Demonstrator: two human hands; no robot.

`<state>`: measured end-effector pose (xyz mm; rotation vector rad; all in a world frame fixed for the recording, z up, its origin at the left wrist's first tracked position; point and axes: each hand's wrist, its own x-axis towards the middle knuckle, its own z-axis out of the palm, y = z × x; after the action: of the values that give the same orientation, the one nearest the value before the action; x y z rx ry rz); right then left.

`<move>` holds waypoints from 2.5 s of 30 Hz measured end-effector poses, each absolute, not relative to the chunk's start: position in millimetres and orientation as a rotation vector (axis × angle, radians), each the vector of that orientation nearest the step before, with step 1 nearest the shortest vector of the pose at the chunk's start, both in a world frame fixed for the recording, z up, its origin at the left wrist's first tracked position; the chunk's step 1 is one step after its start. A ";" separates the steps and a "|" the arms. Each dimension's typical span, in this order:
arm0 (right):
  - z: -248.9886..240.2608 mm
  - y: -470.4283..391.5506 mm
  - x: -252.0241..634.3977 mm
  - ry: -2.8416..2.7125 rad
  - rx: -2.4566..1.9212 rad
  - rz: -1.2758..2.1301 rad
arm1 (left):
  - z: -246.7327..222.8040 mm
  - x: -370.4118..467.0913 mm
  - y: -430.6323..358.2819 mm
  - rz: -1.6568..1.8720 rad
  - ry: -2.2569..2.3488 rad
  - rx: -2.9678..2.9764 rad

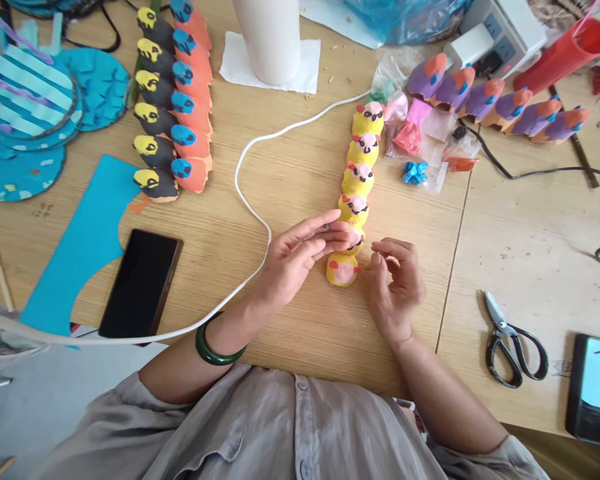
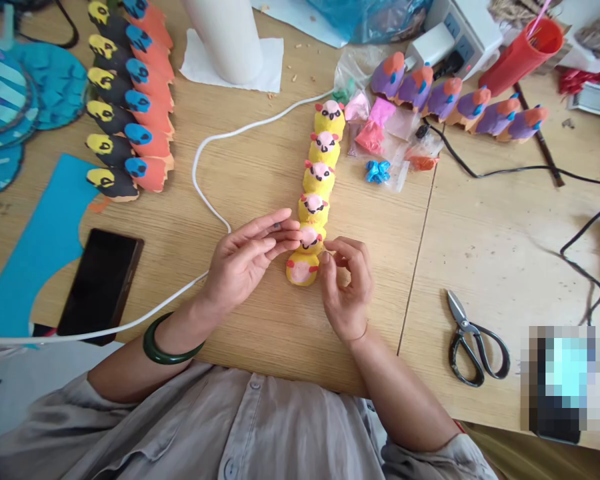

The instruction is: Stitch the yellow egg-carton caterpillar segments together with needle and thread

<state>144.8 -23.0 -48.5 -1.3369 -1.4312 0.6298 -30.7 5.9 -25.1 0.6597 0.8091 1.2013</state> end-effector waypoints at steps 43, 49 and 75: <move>-24.5 -33.5 149.0 -1.651 -1.132 0.513 | -16.7 -27.2 -10.2 1.332 0.918 1.789; -28.7 -33.2 153.1 -1.631 -1.102 0.532 | -17.2 -26.2 -11.0 1.289 0.974 1.662; -24.3 -23.9 154.2 -1.838 -1.057 0.350 | -18.4 -28.0 -11.6 1.156 0.983 1.563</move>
<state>154.2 -23.9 -24.3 -1.0565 -1.8382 0.3499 -28.0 -11.6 -18.4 1.5628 0.9826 1.1560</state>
